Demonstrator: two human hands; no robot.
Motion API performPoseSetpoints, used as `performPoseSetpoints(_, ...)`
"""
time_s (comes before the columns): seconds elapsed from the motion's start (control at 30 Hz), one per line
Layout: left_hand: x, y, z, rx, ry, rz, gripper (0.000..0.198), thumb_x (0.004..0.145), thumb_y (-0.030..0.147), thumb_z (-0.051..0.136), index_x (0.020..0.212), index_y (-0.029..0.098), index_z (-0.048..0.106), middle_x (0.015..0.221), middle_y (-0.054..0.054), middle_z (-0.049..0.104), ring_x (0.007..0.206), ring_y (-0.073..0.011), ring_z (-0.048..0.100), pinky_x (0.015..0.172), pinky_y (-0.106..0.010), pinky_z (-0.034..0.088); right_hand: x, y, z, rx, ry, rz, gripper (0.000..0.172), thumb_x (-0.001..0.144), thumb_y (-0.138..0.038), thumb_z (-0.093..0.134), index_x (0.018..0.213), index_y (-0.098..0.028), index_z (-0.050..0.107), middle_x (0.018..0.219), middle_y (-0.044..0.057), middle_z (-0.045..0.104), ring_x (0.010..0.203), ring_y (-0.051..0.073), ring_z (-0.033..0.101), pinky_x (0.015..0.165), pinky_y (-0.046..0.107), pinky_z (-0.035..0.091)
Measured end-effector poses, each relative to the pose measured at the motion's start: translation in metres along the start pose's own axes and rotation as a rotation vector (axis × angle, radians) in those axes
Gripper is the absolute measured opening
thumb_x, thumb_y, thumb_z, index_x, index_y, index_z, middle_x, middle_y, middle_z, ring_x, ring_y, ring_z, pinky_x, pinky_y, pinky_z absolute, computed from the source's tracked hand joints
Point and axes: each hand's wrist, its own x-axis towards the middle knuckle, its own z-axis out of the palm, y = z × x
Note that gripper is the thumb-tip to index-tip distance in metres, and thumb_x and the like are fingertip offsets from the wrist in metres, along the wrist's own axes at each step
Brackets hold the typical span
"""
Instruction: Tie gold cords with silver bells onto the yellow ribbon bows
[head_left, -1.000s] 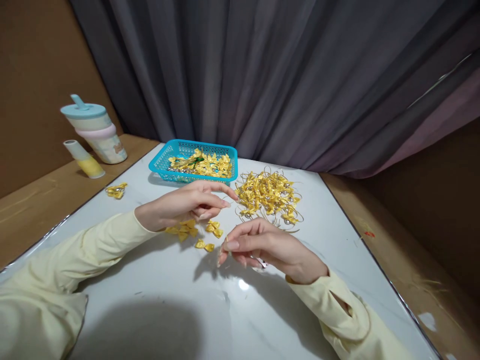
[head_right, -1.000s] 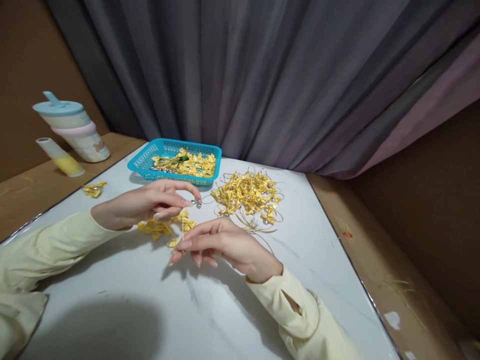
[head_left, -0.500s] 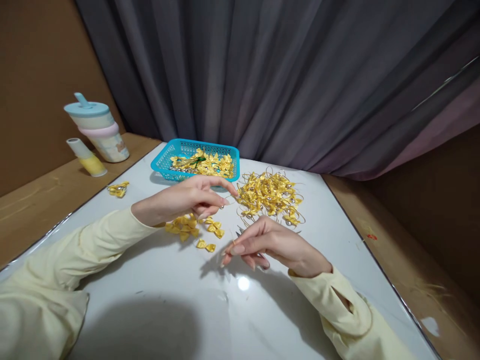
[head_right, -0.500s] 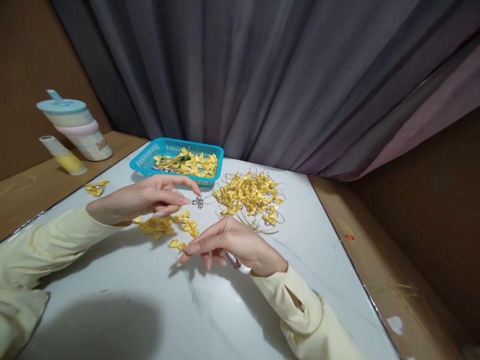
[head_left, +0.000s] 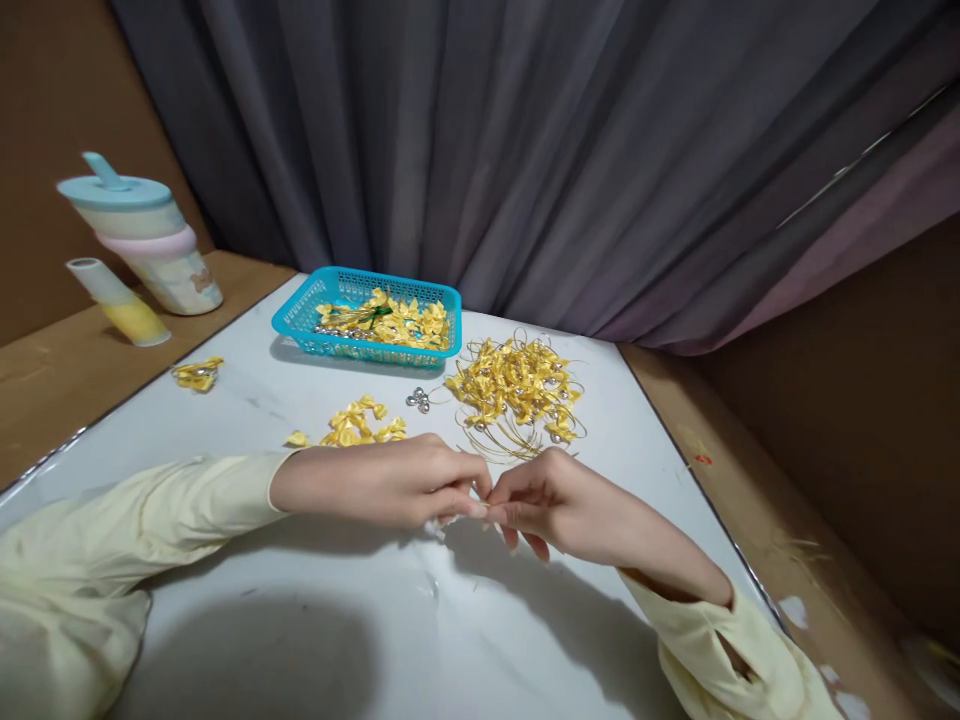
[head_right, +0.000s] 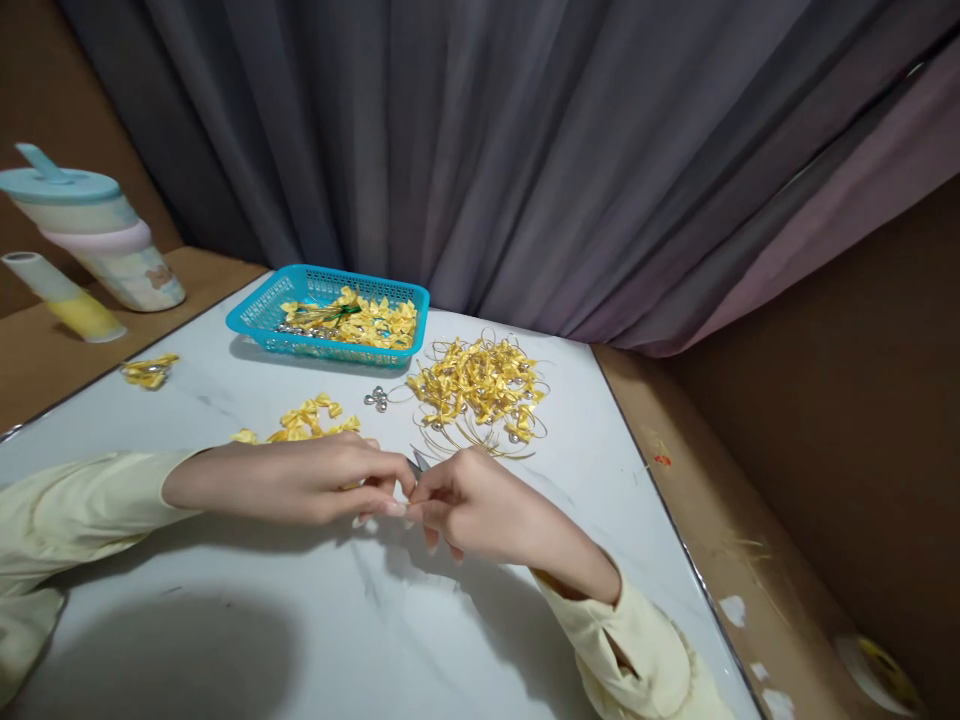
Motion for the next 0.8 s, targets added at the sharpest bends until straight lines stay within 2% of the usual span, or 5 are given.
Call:
performPoseSetpoints(0.13, 0.005, -0.001, 0.009, -0.02, -0.025, 0.01, 0.018, 0.086, 0.013, 0.041, 0.074, 0.017, 0.054, 0.063, 0.003, 0.052, 0.057, -0.009, 0.048, 0.054, -0.018, 0.033, -0.003, 0.007, 0.004, 0.004, -0.006, 0.021, 0.017, 0.078, -0.013, 0.047, 0.069, -0.012, 0.061, 0.059, 0.0, 0.057, 0.044, 0.007, 0.05, 0.044, 0.017, 0.038)
performPoseSetpoints(0.27, 0.007, -0.008, 0.015, -0.084, -0.001, 0.004, 0.019, 0.086, 0.013, 0.041, 0.077, 0.016, 0.057, 0.067, 0.003, 0.056, 0.059, -0.0086, 0.05, 0.056, -0.017, 0.035, -0.004, 0.015, 0.004, -0.065, 0.021, -0.002, 0.02, 0.082, -0.016, 0.046, 0.07, -0.013, 0.062, 0.053, -0.002, 0.054, 0.044, 0.007, 0.049, 0.046, 0.017, 0.037)
performPoseSetpoints(0.53, 0.01, -0.029, 0.031, -0.244, 0.224, -0.153, 0.024, 0.09, 0.029, 0.043, 0.086, 0.015, 0.062, 0.064, 0.002, 0.057, 0.059, -0.0104, 0.051, 0.056, -0.02, 0.037, 0.007, 0.055, 0.023, -0.728, 0.515, -0.061, 0.024, 0.085, -0.038, 0.056, 0.078, -0.015, 0.06, 0.076, 0.005, 0.061, 0.067, 0.016, 0.056, 0.055, 0.024, 0.038)
performPoseSetpoints(0.67, 0.014, -0.037, 0.046, -0.375, 0.294, -0.182, 0.024, 0.089, 0.031, 0.044, 0.084, 0.015, 0.061, 0.063, 0.003, 0.051, 0.059, -0.0101, 0.047, 0.057, -0.021, 0.037, 0.019, 0.071, 0.049, -1.08, 0.603, -0.13, 0.013, 0.089, -0.022, 0.048, 0.086, -0.015, 0.058, 0.08, 0.008, 0.06, 0.077, 0.021, 0.056, 0.053, 0.027, 0.037)
performPoseSetpoints(0.8, 0.016, -0.042, 0.062, -0.534, 0.343, -0.233, 0.026, 0.088, 0.036, 0.046, 0.088, 0.014, 0.06, 0.061, 0.004, 0.045, 0.058, -0.0104, 0.043, 0.056, -0.022, 0.035, 0.02, 0.076, 0.058, -1.246, 0.582, -0.122, 0.022, 0.083, 0.0, 0.04, 0.09, -0.012, 0.057, 0.08, 0.01, 0.06, 0.073, 0.023, 0.055, 0.052, 0.029, 0.037)
